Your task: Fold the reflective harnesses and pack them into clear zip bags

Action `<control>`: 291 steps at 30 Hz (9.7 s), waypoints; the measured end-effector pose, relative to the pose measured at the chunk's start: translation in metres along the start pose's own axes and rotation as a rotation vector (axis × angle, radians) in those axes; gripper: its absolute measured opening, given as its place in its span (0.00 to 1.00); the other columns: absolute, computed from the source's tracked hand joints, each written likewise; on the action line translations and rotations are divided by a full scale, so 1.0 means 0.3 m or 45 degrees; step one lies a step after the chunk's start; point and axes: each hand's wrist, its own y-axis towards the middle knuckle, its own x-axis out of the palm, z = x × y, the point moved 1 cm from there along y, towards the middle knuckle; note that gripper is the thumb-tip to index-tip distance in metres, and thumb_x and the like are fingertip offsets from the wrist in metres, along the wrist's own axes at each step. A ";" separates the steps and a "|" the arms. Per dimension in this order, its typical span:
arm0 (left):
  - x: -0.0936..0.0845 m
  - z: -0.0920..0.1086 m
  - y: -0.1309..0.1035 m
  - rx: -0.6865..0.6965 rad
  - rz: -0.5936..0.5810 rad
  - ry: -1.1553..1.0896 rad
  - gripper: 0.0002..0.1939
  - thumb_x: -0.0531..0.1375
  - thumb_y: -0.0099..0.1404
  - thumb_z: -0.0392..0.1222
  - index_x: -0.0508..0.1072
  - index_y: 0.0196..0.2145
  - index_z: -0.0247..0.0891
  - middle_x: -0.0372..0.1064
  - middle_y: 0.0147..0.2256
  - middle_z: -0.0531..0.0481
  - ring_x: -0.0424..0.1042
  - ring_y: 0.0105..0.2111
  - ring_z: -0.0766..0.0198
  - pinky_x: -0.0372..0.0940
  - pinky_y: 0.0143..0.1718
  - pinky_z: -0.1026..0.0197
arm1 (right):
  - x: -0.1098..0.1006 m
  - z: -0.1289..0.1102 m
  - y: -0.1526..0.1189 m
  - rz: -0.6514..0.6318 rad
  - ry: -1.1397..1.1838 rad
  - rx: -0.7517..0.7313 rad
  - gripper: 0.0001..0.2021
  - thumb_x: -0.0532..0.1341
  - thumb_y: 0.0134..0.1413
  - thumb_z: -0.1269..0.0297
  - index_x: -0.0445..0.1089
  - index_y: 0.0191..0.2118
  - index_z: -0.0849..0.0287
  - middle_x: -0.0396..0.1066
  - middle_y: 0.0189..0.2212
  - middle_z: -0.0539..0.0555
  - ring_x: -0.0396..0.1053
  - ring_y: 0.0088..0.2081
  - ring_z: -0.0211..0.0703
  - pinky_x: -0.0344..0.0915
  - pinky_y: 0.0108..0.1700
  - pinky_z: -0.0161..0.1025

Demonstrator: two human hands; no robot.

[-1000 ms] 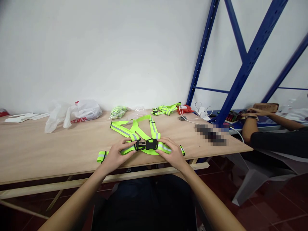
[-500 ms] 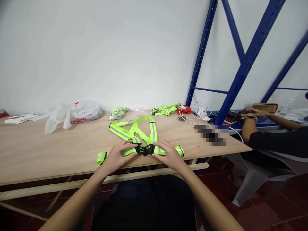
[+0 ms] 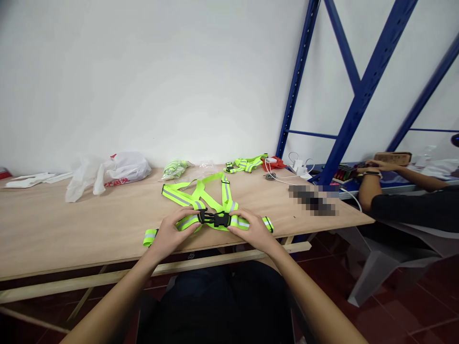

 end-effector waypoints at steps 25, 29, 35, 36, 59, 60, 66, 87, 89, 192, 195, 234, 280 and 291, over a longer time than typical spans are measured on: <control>-0.004 0.001 -0.006 0.000 -0.002 -0.030 0.14 0.65 0.65 0.45 0.79 0.48 0.43 0.74 0.53 0.42 0.69 0.58 0.50 0.64 0.59 0.47 | -0.009 -0.002 -0.003 0.104 0.055 -0.012 0.13 0.65 0.54 0.59 0.73 0.45 0.54 0.77 0.47 0.57 0.75 0.50 0.53 0.71 0.53 0.48; -0.004 0.004 -0.004 -0.007 0.001 -0.048 0.14 0.65 0.64 0.45 0.79 0.47 0.42 0.75 0.52 0.42 0.70 0.58 0.49 0.65 0.59 0.47 | -0.010 -0.004 -0.003 0.104 0.046 -0.014 0.13 0.65 0.54 0.59 0.74 0.45 0.55 0.77 0.46 0.57 0.75 0.49 0.53 0.71 0.53 0.48; -0.002 -0.002 -0.004 -0.015 -0.020 -0.046 0.15 0.65 0.64 0.46 0.79 0.48 0.42 0.74 0.53 0.42 0.70 0.58 0.50 0.63 0.60 0.47 | -0.007 -0.003 -0.004 0.093 0.026 -0.052 0.14 0.66 0.54 0.58 0.74 0.46 0.54 0.77 0.47 0.57 0.75 0.50 0.53 0.71 0.54 0.48; -0.002 -0.002 -0.004 -0.017 -0.018 -0.047 0.15 0.65 0.64 0.46 0.79 0.48 0.42 0.74 0.53 0.42 0.70 0.58 0.50 0.63 0.60 0.47 | -0.006 -0.003 -0.005 0.098 0.017 -0.058 0.14 0.66 0.54 0.58 0.74 0.46 0.54 0.77 0.47 0.57 0.75 0.49 0.53 0.71 0.53 0.49; 0.022 -0.052 -0.006 -0.134 0.014 -0.241 0.13 0.67 0.62 0.49 0.79 0.40 0.39 0.74 0.51 0.39 0.70 0.57 0.49 0.63 0.59 0.47 | -0.004 0.001 -0.008 0.064 -0.001 -0.042 0.14 0.67 0.53 0.60 0.74 0.47 0.54 0.78 0.46 0.55 0.76 0.48 0.53 0.72 0.52 0.47; 0.024 -0.055 -0.006 -0.135 0.013 -0.265 0.13 0.67 0.62 0.49 0.79 0.40 0.38 0.75 0.50 0.39 0.69 0.58 0.49 0.63 0.59 0.48 | -0.003 0.002 -0.009 0.060 -0.012 -0.045 0.14 0.67 0.53 0.60 0.74 0.47 0.54 0.78 0.46 0.55 0.76 0.47 0.52 0.72 0.52 0.47; 0.027 -0.061 -0.005 -0.149 0.050 -0.316 0.13 0.67 0.61 0.49 0.80 0.39 0.38 0.76 0.48 0.39 0.68 0.58 0.48 0.62 0.59 0.48 | 0.011 0.008 -0.016 0.000 -0.101 -0.109 0.15 0.67 0.55 0.58 0.74 0.48 0.55 0.78 0.48 0.57 0.76 0.49 0.53 0.72 0.51 0.45; 0.023 -0.062 -0.014 -0.204 -0.024 -0.292 0.14 0.67 0.60 0.51 0.80 0.38 0.38 0.76 0.50 0.39 0.70 0.57 0.48 0.64 0.57 0.50 | 0.008 0.015 -0.024 -0.016 -0.137 -0.123 0.16 0.65 0.57 0.57 0.74 0.50 0.55 0.78 0.48 0.57 0.77 0.49 0.53 0.72 0.52 0.46; 0.022 -0.060 -0.015 -0.214 -0.025 -0.280 0.14 0.68 0.60 0.51 0.80 0.37 0.38 0.74 0.52 0.38 0.71 0.56 0.48 0.64 0.58 0.49 | 0.007 0.013 -0.025 -0.006 -0.141 -0.137 0.16 0.65 0.57 0.57 0.74 0.50 0.55 0.78 0.48 0.57 0.77 0.49 0.53 0.72 0.53 0.46; -0.398 -0.115 -0.133 -0.384 -0.197 0.178 0.24 0.64 0.59 0.61 0.80 0.46 0.42 0.78 0.43 0.45 0.75 0.35 0.57 0.72 0.35 0.61 | -0.363 0.094 -0.049 -0.147 0.115 0.405 0.29 0.68 0.46 0.38 0.80 0.47 0.55 0.77 0.51 0.60 0.71 0.55 0.66 0.71 0.55 0.54; -0.393 -0.129 -0.140 -0.363 -0.289 0.167 0.22 0.63 0.61 0.60 0.81 0.44 0.42 0.77 0.47 0.45 0.76 0.37 0.57 0.73 0.38 0.61 | -0.350 0.075 -0.041 -0.346 0.050 0.411 0.28 0.67 0.47 0.38 0.80 0.47 0.54 0.77 0.51 0.59 0.71 0.54 0.65 0.68 0.57 0.55; 0.081 0.082 -0.029 0.104 -0.930 0.803 0.48 0.60 0.65 0.61 0.42 0.72 0.42 0.33 0.72 0.38 0.35 0.71 0.39 0.39 0.67 0.32 | -0.074 0.029 -0.038 -0.525 -0.343 0.246 0.41 0.58 0.58 0.38 0.51 0.71 0.53 0.50 0.71 0.59 0.48 0.70 0.61 0.48 0.69 0.58; 0.163 0.093 -0.042 0.370 -0.621 0.549 0.33 0.59 0.67 0.47 0.56 0.67 0.39 0.56 0.66 0.36 0.55 0.66 0.47 0.50 0.67 0.44 | 0.026 -0.013 -0.017 -0.399 -0.454 -0.036 0.28 0.57 0.64 0.49 0.62 0.66 0.51 0.64 0.64 0.57 0.62 0.64 0.56 0.59 0.66 0.56; 0.156 0.091 -0.036 0.388 -0.661 0.552 0.34 0.59 0.68 0.52 0.58 0.65 0.34 0.57 0.64 0.35 0.55 0.66 0.46 0.49 0.67 0.44 | 0.003 0.037 0.114 -0.662 -0.268 0.196 0.34 0.50 0.64 0.38 0.62 0.67 0.55 0.56 0.68 0.56 0.53 0.69 0.57 0.49 0.70 0.57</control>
